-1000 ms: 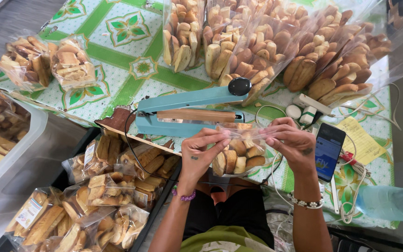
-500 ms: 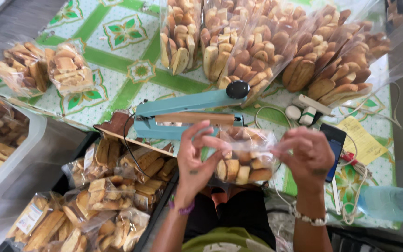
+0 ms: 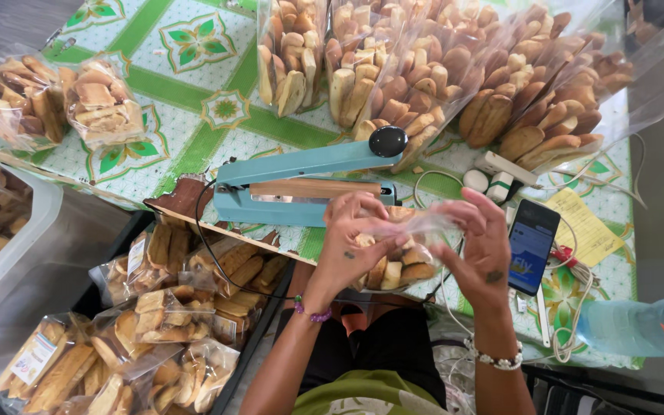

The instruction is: The person packs biscuits into clear plastic bags, folds the top edges, and seals them using a handheld heat sealer. The sealed packages are then placed into a black storage bin. The process is repeated continuously for multiple units.

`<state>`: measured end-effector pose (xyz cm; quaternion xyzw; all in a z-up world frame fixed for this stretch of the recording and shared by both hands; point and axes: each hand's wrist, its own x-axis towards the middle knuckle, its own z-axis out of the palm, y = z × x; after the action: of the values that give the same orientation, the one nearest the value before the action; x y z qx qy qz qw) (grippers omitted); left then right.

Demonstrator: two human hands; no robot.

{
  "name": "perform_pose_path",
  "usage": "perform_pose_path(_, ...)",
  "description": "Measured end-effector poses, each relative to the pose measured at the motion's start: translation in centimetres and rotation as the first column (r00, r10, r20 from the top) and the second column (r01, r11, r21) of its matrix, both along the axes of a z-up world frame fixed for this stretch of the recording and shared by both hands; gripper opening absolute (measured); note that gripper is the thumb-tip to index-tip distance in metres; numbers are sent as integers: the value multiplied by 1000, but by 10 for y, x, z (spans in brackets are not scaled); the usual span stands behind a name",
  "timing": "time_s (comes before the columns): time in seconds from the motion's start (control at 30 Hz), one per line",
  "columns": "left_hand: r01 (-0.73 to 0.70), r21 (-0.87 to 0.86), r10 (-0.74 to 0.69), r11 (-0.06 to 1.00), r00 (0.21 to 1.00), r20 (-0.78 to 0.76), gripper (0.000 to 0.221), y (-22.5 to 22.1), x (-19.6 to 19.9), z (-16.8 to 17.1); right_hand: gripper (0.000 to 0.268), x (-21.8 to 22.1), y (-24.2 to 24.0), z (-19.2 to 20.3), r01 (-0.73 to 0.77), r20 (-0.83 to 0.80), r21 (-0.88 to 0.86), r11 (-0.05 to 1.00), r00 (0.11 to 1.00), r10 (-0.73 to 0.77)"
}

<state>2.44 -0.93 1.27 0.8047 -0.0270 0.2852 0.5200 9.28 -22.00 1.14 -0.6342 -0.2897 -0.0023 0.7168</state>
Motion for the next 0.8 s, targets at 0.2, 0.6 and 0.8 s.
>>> perform_pose_path(0.2,92,-111,-95,990,995,-18,12,-3,7,-14,34,-13,6,-15,-20,29,-31,999,999,21)
perform_pose_path(0.6,146,-81,-150,986,988,-47,15,-3,9,-20,24,-8,4,-44,-181,-141,102,978,971,194)
perform_pose_path(0.8,94,-46,-97,994,992,-79,27,-5,10,-20,57,-3,-3,3,-21,88,8,1000,996,20)
